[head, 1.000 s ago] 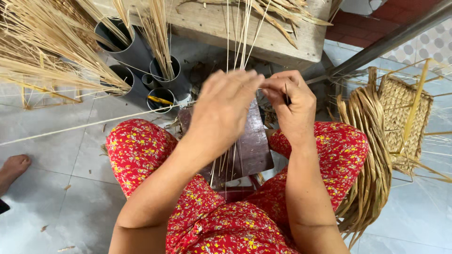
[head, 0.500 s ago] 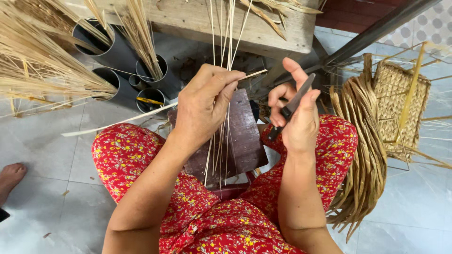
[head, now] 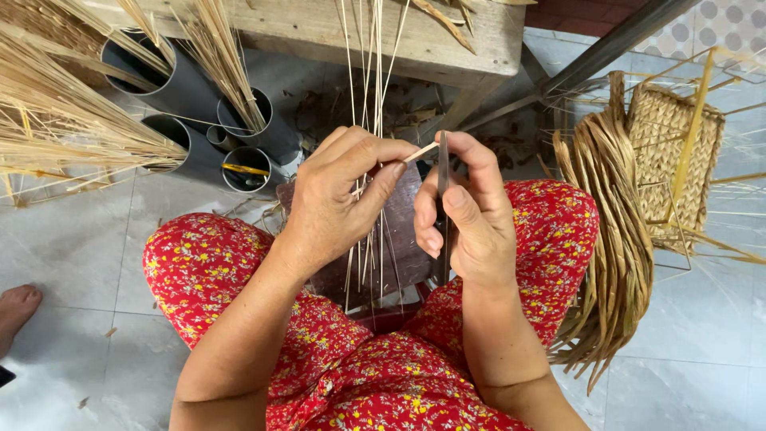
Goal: The person sits on the floor and uses a small knife to shave and split thin bamboo strips into slender sticks, drawing each strip against the blade and setting finished sticks with a growing bundle of completed sticks.
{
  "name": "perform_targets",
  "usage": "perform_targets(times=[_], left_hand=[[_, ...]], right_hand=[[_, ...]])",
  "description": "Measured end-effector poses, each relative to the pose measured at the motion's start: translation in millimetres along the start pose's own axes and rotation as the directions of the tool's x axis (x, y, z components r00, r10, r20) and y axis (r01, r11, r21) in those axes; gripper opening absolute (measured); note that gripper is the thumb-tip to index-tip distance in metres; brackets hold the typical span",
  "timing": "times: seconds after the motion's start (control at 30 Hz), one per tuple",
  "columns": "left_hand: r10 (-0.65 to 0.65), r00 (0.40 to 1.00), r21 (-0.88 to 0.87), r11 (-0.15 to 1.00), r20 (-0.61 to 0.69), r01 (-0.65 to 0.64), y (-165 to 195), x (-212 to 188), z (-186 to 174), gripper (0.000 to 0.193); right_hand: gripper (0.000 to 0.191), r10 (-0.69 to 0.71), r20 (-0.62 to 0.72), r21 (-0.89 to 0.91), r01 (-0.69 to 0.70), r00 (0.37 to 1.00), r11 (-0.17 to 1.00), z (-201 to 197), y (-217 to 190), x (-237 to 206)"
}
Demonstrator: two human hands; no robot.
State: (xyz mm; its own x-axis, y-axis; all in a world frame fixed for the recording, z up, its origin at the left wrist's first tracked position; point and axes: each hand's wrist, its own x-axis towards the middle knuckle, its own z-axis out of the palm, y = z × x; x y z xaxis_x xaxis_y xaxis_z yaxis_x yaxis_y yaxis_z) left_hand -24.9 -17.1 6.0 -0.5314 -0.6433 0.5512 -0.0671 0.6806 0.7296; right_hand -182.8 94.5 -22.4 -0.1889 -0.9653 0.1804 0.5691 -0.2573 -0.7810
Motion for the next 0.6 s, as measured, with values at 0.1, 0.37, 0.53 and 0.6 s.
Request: perform_targets(times=[0.1,0.37,0.53,0.6], left_hand=[[0.009,1.000,-0.013,1.000,-0.007,-0.009,-0.8,-0.6,1.6,0.026],[0.048,0.999,-0.014,0.999,-0.016,-0.048,-0.3,-0.3,0.1,0.032],[0.034,0.999,-0.015,0.999,-0.006,-0.034,0.9,-0.4,0.6,0.033],[0.034,0.999,-0.022,0.999,-0.004,-0.034,1.1,-1.0,0.8,0.033]], right_hand=[[0.049,0.015,-0.010,0.000,-0.015,1.000,1.000,-1.0,3.1,-0.4],[0.050,0.085,0.030,0.176,-0.090,0.996,0.980,2.2,3.5,0.2],[0.049,0.100,0.009,0.182,-0.100,0.995,0.978,4.2,2.1,-0.9],[0.049,0.100,0.003,0.182,-0.099,0.995,0.978,4.7,2.3,-1.4]])
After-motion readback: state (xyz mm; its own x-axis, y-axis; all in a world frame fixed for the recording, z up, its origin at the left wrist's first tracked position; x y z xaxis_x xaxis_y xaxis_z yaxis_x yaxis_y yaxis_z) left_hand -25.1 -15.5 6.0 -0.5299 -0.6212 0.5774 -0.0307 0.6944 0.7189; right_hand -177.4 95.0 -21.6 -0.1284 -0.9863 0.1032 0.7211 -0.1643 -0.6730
